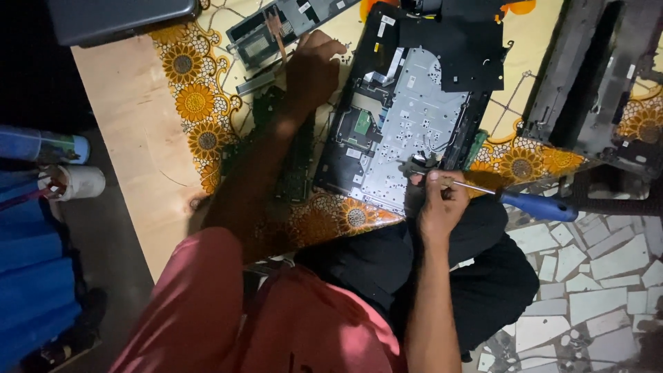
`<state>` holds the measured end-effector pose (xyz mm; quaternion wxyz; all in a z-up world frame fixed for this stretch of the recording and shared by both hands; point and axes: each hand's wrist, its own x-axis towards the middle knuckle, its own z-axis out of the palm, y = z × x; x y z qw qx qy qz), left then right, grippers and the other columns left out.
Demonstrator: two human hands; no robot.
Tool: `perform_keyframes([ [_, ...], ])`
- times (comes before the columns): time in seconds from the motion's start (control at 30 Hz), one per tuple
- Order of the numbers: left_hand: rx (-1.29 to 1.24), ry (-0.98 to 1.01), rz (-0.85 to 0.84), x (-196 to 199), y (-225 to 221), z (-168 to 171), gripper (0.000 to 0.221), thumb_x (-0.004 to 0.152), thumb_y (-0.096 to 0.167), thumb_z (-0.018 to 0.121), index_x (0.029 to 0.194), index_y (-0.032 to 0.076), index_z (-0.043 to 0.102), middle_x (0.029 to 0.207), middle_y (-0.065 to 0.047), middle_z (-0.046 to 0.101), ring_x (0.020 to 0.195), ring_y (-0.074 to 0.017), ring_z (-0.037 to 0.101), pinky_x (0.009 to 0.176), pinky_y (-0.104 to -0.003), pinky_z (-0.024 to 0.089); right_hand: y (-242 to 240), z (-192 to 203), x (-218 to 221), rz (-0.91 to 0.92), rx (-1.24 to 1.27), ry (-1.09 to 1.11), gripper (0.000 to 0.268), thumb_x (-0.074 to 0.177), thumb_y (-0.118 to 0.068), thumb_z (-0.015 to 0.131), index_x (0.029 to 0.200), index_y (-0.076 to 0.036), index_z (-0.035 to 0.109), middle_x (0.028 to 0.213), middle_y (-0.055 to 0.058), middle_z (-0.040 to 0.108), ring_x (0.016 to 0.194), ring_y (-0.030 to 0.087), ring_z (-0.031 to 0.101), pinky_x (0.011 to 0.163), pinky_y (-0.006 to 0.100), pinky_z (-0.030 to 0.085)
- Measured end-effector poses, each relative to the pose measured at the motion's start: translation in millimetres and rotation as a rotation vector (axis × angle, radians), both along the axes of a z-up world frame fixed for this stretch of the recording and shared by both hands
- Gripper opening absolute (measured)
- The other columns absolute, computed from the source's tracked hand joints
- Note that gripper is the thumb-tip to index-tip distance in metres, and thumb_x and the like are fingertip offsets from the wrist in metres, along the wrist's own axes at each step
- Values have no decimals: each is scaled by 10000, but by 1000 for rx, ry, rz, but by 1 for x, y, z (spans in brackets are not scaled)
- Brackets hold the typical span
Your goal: Disassembling a laptop by removing internal screws and components using a screwdriver.
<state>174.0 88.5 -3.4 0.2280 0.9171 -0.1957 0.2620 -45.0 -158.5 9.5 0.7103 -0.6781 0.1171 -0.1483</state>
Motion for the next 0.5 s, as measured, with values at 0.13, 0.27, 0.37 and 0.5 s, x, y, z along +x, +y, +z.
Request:
perform_keyframes([
  [0.13,127,-157,36,5,-1,-2,213,735,-65,661,813,129,700,848,-16,618,773,-181,569,555,-263,477,-2,-3,0,0,-5,11,56,1034,-74,570,990,-40,565,844,81,685,747,126,634,776,210,483],
  [0.27,177,-225,53,3,-3,8,201,737,-51,649,765,146,678,799,-2,607,746,-168,575,539,-253,473,-2,-3,0,-4,-13,15,66,1026,-63,575,971,-29,566,837,88,682,742,140,650,775,222,496],
  [0.37,259,-312,68,-1,-7,19,165,744,-43,636,727,122,630,751,-17,570,684,-160,545,501,-254,450,0,0,1,2,-2,6,56,1024,-38,569,971,-21,566,830,93,680,742,141,648,775,225,506],
  [0.5,450,-341,209,8,-6,1,167,787,-60,583,819,95,635,774,-39,591,584,-114,503,422,-198,415,-2,-4,-1,-4,46,17,55,1019,-46,577,971,-19,579,838,87,669,762,148,675,769,224,515],
])
